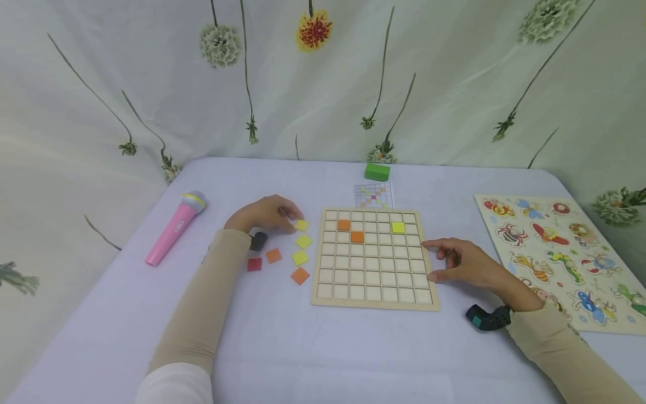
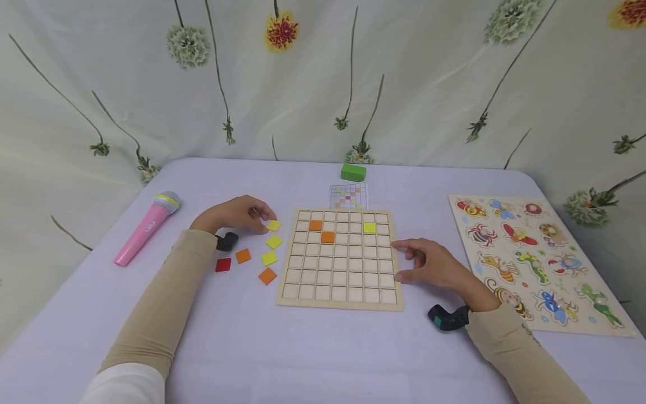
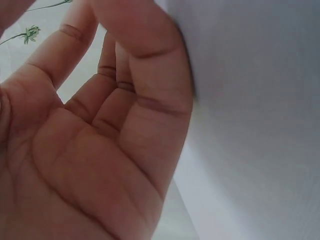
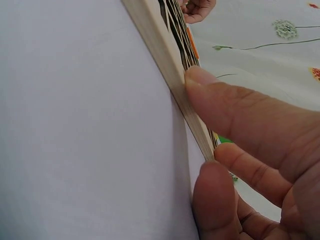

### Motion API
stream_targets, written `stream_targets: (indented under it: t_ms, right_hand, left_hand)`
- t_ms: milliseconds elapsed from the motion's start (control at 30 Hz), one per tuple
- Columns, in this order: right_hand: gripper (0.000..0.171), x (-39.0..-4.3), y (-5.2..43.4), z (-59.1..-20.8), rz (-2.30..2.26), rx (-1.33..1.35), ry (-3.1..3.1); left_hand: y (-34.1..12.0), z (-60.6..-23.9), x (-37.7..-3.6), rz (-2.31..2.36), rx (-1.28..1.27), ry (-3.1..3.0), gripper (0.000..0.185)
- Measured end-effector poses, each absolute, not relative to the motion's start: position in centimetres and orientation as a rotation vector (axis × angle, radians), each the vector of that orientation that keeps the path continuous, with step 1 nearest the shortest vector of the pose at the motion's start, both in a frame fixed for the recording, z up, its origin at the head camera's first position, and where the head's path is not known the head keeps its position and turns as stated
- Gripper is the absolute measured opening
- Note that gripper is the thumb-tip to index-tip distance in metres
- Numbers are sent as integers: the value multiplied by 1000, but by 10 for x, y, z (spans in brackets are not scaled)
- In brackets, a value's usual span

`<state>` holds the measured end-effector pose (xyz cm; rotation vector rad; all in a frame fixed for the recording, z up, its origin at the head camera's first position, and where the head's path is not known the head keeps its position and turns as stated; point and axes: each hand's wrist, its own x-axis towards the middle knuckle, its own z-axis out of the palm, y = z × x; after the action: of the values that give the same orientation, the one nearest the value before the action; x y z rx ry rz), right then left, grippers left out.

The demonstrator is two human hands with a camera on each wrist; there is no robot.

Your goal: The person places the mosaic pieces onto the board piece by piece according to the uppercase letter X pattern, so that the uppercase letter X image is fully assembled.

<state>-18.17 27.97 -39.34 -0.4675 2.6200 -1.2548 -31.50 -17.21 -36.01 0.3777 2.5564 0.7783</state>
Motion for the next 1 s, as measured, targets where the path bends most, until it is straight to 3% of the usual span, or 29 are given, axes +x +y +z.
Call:
stream_targets:
  t_ms: [1000]
  right_hand:
    - [67, -183, 280, -395, -1278, -494, 2617]
  left_hand:
    - [-164, -354, -320, 1063, 689, 2661, 30]
